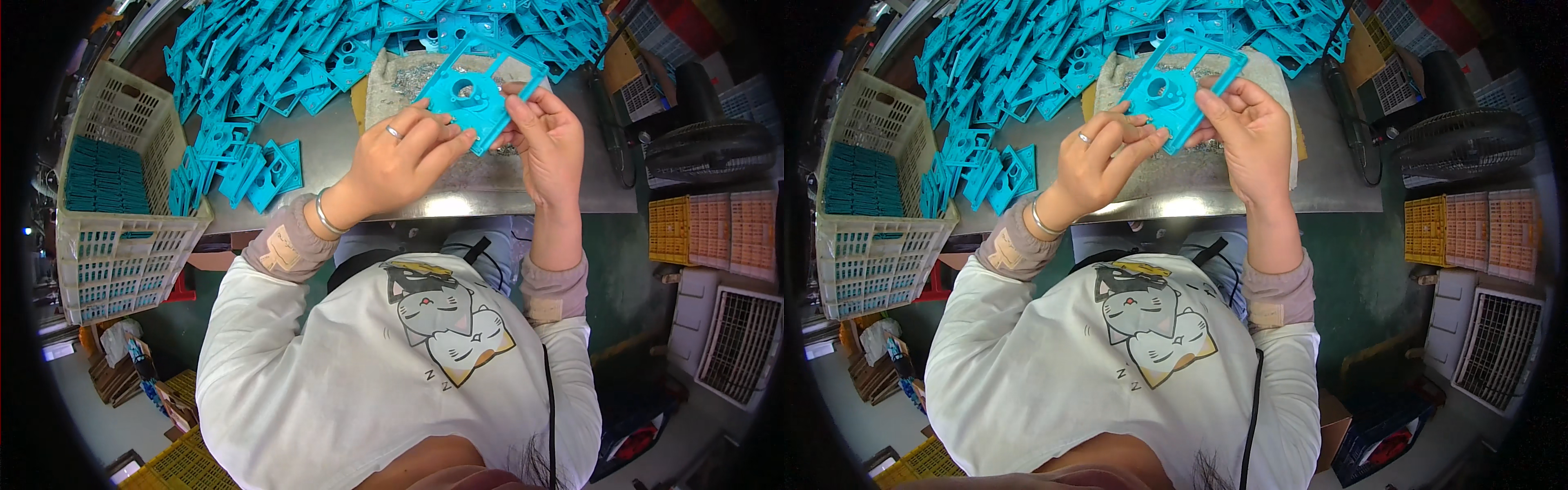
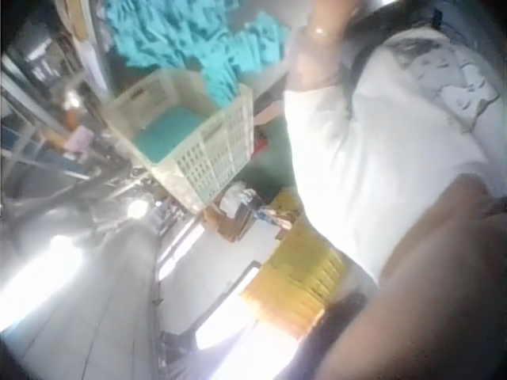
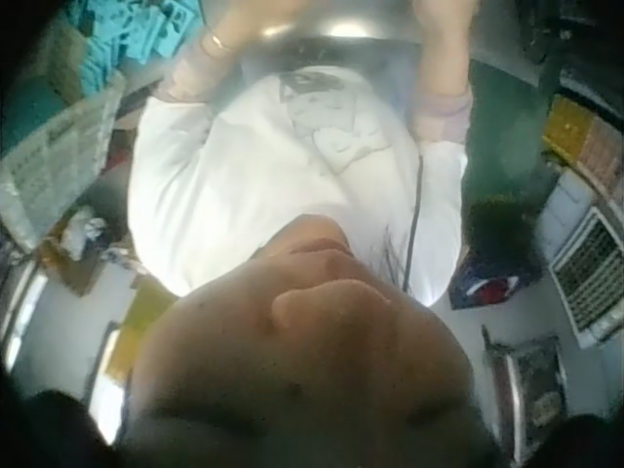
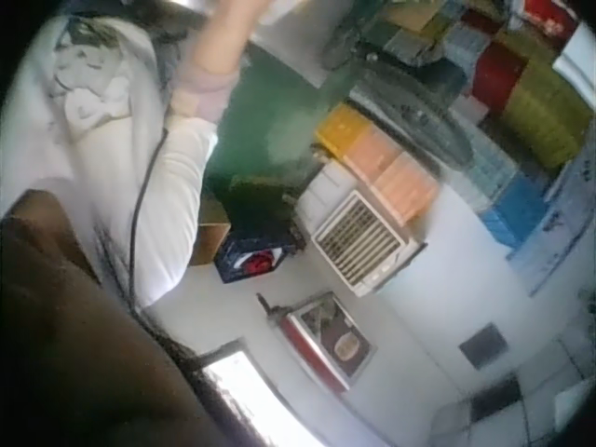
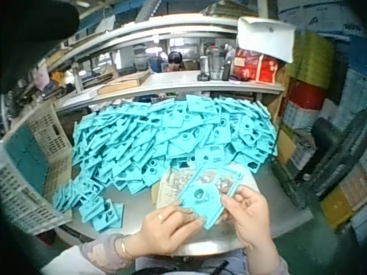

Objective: The person assembles plastic plates by picking small metal fasteners from a cloth pad and inserting them into the plates by hand.

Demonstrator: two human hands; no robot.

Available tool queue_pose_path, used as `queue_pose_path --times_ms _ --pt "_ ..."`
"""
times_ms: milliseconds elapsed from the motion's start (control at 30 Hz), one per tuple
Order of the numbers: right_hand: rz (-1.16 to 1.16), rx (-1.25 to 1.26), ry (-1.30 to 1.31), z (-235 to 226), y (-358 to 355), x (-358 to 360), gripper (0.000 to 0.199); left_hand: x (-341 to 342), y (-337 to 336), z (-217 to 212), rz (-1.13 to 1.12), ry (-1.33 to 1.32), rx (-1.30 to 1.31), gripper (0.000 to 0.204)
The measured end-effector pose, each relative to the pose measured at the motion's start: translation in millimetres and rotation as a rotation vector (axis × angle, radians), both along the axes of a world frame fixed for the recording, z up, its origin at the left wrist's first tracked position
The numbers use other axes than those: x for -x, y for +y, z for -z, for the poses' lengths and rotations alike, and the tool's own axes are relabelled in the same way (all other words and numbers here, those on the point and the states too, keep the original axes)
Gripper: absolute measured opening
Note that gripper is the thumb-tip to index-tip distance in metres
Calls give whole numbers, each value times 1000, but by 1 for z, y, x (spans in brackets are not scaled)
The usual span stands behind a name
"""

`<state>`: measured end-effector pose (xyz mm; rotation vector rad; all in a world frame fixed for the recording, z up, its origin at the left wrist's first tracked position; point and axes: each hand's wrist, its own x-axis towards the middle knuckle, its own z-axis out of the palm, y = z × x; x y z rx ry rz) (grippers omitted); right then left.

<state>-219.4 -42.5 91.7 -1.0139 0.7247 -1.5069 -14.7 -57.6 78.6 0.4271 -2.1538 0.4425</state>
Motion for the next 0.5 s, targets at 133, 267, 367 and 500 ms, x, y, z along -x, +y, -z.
queue_pose_path --times_ms 133,267,367,500 --pt "137 -75 237 44 -16 6 17 -7 3 22 -65 153 -357 31" --pt "324 236 1174 97 -15 21 11 -14 12 44 -20 436 -768 27" --pt "347 214 1346 118 -13 17 13 -18 19 59 54 709 -1110 26" --pt "440 288 1401 127 -12 7 13 -23 22 67 113 838 -1279 29"
